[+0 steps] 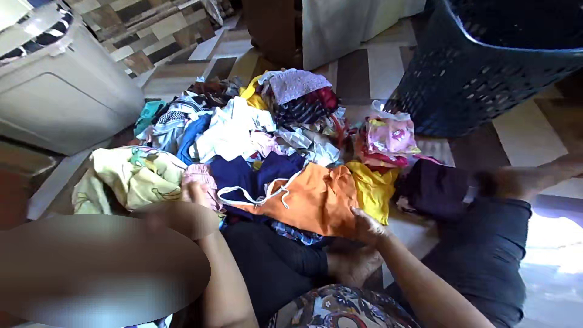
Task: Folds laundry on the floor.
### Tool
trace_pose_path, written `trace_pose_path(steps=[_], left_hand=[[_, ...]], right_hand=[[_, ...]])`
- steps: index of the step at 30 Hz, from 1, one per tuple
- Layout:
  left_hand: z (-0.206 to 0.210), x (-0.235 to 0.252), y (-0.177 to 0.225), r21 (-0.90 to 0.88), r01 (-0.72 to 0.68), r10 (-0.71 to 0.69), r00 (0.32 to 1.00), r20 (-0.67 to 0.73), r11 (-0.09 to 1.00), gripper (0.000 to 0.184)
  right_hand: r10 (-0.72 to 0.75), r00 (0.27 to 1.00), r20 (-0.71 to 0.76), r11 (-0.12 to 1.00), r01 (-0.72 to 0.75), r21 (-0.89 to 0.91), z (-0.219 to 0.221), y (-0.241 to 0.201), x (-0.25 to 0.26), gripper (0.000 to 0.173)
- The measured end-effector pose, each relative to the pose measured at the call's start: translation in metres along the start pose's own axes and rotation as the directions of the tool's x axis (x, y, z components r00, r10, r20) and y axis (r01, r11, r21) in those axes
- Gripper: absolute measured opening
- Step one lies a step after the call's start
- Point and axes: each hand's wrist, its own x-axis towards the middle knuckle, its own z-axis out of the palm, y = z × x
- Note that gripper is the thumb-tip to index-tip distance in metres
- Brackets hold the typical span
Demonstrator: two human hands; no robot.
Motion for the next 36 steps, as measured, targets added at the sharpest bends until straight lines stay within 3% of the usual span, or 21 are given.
trace_pose_path(steps=[3, 6, 9, 13, 15, 18, 23, 27, 29, 31, 33, 36], left_hand=[[0.027, -0.033, -0.009, 0.035, 0.005, -0.013, 0.969, 0.248, 0.999, 0.029], [0.060, -0.055, -0.004, 0.163, -0.082, -0.027, 0.819, 0.573, 0.983, 0.028], [0.091, -0.067, 0.003, 0.301, -0.240, -0.067, 0.670, 0.739, 0.923, 0.028], [0.108, -0.067, -0.007, 0.416, -0.351, -0.099, 0.654, 0.750, 0.839, 0.031], [0.110, -0.066, -0.013, 0.468, -0.378, -0.123, 0.659, 0.742, 0.799, 0.033], [0.113, -0.071, -0.011, 0.567, -0.424, -0.235, 0.615, 0.753, 0.707, 0.034], [0.124, -0.083, 0.005, 0.684, -0.489, -0.395, 0.570, 0.721, 0.541, 0.043], [0.127, -0.084, 0.021, 0.735, -0.490, -0.500, 0.539, 0.678, 0.469, 0.044], [0.124, -0.081, 0.024, 0.717, -0.456, -0.476, 0.541, 0.694, 0.527, 0.041], [0.115, -0.075, 0.018, 0.638, -0.392, -0.361, 0.579, 0.731, 0.663, 0.036], [0.105, -0.067, 0.016, 0.491, -0.286, -0.217, 0.641, 0.736, 0.823, 0.030], [0.083, -0.059, 0.038, 0.224, -0.132, -0.068, 0.706, 0.705, 0.966, 0.025]], right_hand=[[0.121, 0.989, -0.080, 0.992, -0.118, 0.042, 0.000, 0.009, 0.006, 0.067], [0.172, 0.946, -0.276, 0.985, -0.174, 0.016, -0.002, 0.006, 0.016, 0.056], [0.050, 0.957, -0.287, 0.998, -0.058, -0.019, 0.007, -0.016, 0.008, 0.043], [-0.168, 0.983, -0.069, 0.985, 0.170, 0.026, 0.010, -0.046, -0.032, 0.029], [-0.183, 0.983, 0.000, 0.983, 0.183, 0.026, -0.004, -0.042, -0.046, 0.024], [-0.059, 0.995, -0.083, 0.998, 0.058, -0.014, -0.018, -0.012, -0.045, 0.023], [0.111, 0.944, -0.312, 0.993, -0.092, 0.075, -0.005, 0.012, -0.021, 0.053], [0.123, 0.889, -0.441, 0.992, -0.124, 0.026, 0.007, 0.009, -0.008, 0.045], [0.063, 0.881, -0.469, 0.998, -0.060, 0.022, 0.009, 0.003, -0.009, 0.044], [-0.074, 0.890, -0.450, 0.996, 0.093, 0.019, 0.014, -0.013, -0.018, 0.040], [-0.268, 0.894, -0.359, 0.960, 0.277, -0.028, 0.018, -0.037, -0.035, 0.032], [-0.556, 0.812, -0.177, 0.831, 0.540, -0.130, 0.018, -0.070, -0.065, 0.023]])
